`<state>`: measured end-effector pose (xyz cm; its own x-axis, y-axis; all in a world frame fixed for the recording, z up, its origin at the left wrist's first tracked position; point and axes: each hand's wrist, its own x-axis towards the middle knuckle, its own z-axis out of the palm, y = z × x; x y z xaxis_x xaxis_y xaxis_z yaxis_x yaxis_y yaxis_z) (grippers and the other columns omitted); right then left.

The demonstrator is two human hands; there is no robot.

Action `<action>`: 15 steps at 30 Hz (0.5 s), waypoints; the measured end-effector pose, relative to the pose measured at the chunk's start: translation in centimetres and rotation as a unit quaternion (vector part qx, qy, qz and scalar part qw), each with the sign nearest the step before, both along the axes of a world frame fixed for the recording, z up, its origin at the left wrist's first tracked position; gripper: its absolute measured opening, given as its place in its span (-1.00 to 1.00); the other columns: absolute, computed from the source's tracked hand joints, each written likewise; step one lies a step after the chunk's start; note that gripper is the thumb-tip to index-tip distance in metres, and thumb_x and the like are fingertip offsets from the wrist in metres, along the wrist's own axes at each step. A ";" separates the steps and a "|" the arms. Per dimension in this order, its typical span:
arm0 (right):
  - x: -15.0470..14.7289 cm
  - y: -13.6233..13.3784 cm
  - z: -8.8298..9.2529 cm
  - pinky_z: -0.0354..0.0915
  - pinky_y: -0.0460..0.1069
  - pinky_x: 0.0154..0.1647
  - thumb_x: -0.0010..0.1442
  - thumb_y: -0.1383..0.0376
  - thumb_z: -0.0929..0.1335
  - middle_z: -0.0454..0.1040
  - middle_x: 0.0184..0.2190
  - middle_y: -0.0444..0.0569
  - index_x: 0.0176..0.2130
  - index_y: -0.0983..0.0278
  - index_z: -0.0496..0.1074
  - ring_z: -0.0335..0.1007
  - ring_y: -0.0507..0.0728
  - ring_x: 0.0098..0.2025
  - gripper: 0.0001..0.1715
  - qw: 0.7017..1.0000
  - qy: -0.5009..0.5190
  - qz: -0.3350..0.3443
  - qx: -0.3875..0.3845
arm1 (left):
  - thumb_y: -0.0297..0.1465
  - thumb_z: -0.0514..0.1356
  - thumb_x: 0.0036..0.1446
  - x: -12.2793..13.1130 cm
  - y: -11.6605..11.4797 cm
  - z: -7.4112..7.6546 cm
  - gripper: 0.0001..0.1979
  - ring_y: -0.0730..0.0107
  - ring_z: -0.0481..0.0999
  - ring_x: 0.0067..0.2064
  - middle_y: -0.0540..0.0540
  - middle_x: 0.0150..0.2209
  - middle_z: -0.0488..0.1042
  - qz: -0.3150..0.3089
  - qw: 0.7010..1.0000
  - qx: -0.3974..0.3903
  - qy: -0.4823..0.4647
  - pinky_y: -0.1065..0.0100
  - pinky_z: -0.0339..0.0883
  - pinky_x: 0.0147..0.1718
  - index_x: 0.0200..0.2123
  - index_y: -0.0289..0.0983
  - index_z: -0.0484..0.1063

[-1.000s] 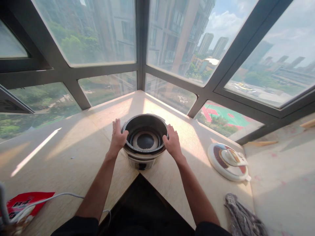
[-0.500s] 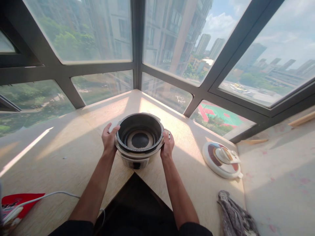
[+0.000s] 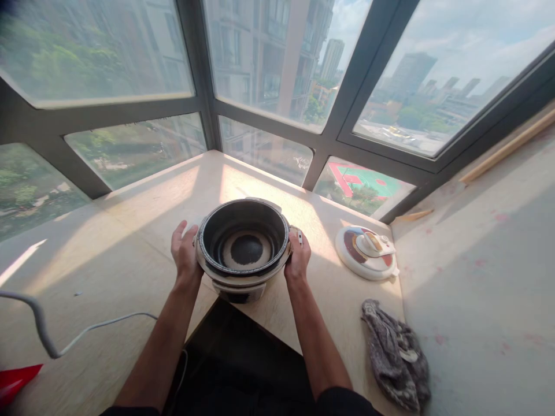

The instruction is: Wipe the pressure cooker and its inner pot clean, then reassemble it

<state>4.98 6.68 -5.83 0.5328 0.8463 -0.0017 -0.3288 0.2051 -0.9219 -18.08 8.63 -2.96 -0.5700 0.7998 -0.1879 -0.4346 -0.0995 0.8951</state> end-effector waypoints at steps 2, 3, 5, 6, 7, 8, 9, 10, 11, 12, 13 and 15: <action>1.7 -0.8 0.0 0.41 0.02 -0.20 0.05 0.09 0.46 0.57 -0.27 -0.09 -0.15 0.27 0.51 0.45 0.12 -0.28 -0.59 1.000 -0.002 -0.020 0.000 | -0.32 0.34 0.06 1.6 -0.2 0.0 -0.35 0.39 0.53 -0.20 -0.15 -0.10 0.48 -0.021 1.000 -0.001 0.000 0.35 0.43 -0.12 0.23 -0.31 0.32; 2.5 -1.2 0.1 0.40 0.02 -0.20 0.05 0.10 0.46 0.57 -0.26 -0.09 -0.15 0.26 0.51 0.45 0.12 -0.27 -0.60 1.000 -0.009 -0.027 0.000 | -0.32 0.34 0.06 2.5 -0.3 0.0 -0.35 0.40 0.53 -0.20 -0.15 -0.10 0.47 -0.032 1.000 -0.002 0.000 0.35 0.43 -0.12 0.22 -0.32 0.33; 4.2 -2.0 0.3 0.40 0.03 -0.18 0.08 0.10 0.44 0.57 -0.26 -0.10 -0.17 0.25 0.50 0.46 0.12 -0.26 -0.64 0.999 -0.033 -0.040 0.002 | -0.30 0.34 0.05 4.2 -0.6 -0.1 -0.36 0.41 0.52 -0.22 -0.15 -0.11 0.47 -0.050 0.999 -0.003 -0.002 0.36 0.42 -0.15 0.20 -0.32 0.33; 5.1 -2.5 0.4 0.40 0.03 -0.17 0.09 0.10 0.43 0.57 -0.27 -0.11 -0.18 0.24 0.49 0.47 0.12 -0.25 -0.67 0.998 -0.043 -0.047 0.004 | -0.30 0.34 0.05 5.0 -0.7 -0.2 -0.36 0.41 0.51 -0.22 -0.14 -0.11 0.46 -0.058 0.998 -0.003 -0.004 0.37 0.42 -0.16 0.19 -0.32 0.33; 5.8 -2.9 0.6 0.40 0.03 -0.16 0.10 0.11 0.42 0.57 -0.28 -0.13 -0.19 0.23 0.49 0.47 0.12 -0.25 -0.69 0.997 -0.047 -0.054 0.009 | -0.30 0.34 0.04 5.9 -0.9 -0.3 -0.37 0.42 0.50 -0.23 -0.14 -0.11 0.46 -0.066 0.998 -0.001 -0.005 0.37 0.41 -0.16 0.19 -0.31 0.33; 6.6 -3.4 0.7 0.40 0.04 -0.15 0.10 0.12 0.42 0.56 -0.29 -0.14 -0.20 0.23 0.49 0.47 0.12 -0.25 -0.71 0.997 -0.045 -0.061 0.015 | -0.29 0.34 0.04 6.7 -1.0 -0.4 -0.37 0.42 0.50 -0.23 -0.14 -0.11 0.46 -0.074 0.997 0.002 -0.006 0.37 0.41 -0.16 0.18 -0.31 0.33; 7.3 -3.8 0.8 0.40 0.03 -0.14 0.10 0.13 0.42 0.56 -0.30 -0.16 -0.21 0.22 0.48 0.47 0.11 -0.26 -0.72 0.997 -0.040 -0.068 0.022 | -0.30 0.34 0.03 7.4 -1.1 -0.5 -0.38 0.42 0.49 -0.23 -0.14 -0.10 0.45 -0.081 0.997 0.003 -0.007 0.37 0.41 -0.17 0.17 -0.30 0.33; 7.9 -4.3 1.0 0.40 0.03 -0.14 0.09 0.14 0.43 0.56 -0.31 -0.17 -0.22 0.23 0.49 0.47 0.11 -0.26 -0.73 0.996 -0.031 -0.074 0.029 | -0.30 0.34 0.03 8.2 -1.2 -0.6 -0.38 0.42 0.49 -0.23 -0.14 -0.11 0.45 -0.088 0.996 0.004 -0.008 0.37 0.41 -0.17 0.17 -0.30 0.33; 8.5 -4.7 1.0 0.40 0.03 -0.14 0.08 0.15 0.43 0.56 -0.33 -0.17 -0.22 0.23 0.49 0.47 0.10 -0.27 -0.73 0.996 -0.021 -0.079 0.034 | -0.30 0.34 0.03 8.9 -1.4 -0.6 -0.38 0.42 0.48 -0.24 -0.14 -0.11 0.45 -0.095 0.995 0.005 -0.009 0.36 0.40 -0.17 0.16 -0.31 0.34; 9.1 -5.1 1.1 0.40 0.02 -0.14 0.06 0.17 0.44 0.56 -0.33 -0.17 -0.22 0.24 0.49 0.47 0.10 -0.27 -0.73 0.996 -0.009 -0.083 0.038 | -0.30 0.33 0.03 9.5 -1.5 -0.6 -0.38 0.42 0.48 -0.24 -0.14 -0.13 0.45 -0.101 0.995 0.004 -0.010 0.36 0.40 -0.17 0.16 -0.31 0.34; 9.7 -5.5 1.1 0.40 0.02 -0.14 0.05 0.18 0.45 0.56 -0.32 -0.16 -0.21 0.24 0.50 0.48 0.10 -0.26 -0.71 0.995 0.004 -0.090 0.041 | -0.30 0.32 0.04 10.2 -1.7 -0.6 -0.39 0.41 0.48 -0.25 -0.13 -0.15 0.45 -0.108 0.994 0.004 -0.011 0.36 0.40 -0.17 0.16 -0.32 0.34; 10.6 -6.3 1.0 0.40 0.03 -0.13 0.01 0.20 0.46 0.58 -0.30 -0.14 -0.19 0.26 0.51 0.48 0.11 -0.25 -0.67 0.993 0.028 -0.110 0.041 | -0.28 0.30 0.06 11.3 -2.0 -0.4 -0.40 0.39 0.48 -0.26 -0.11 -0.20 0.44 -0.125 0.992 0.003 -0.011 0.34 0.40 -0.18 0.17 -0.32 0.34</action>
<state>15.62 0.42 -4.83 0.7058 0.7078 0.0280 -0.3175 0.3514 -0.8808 -6.82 6.61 -3.38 -0.3492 0.9172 -0.1920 -0.4653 0.0082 0.8851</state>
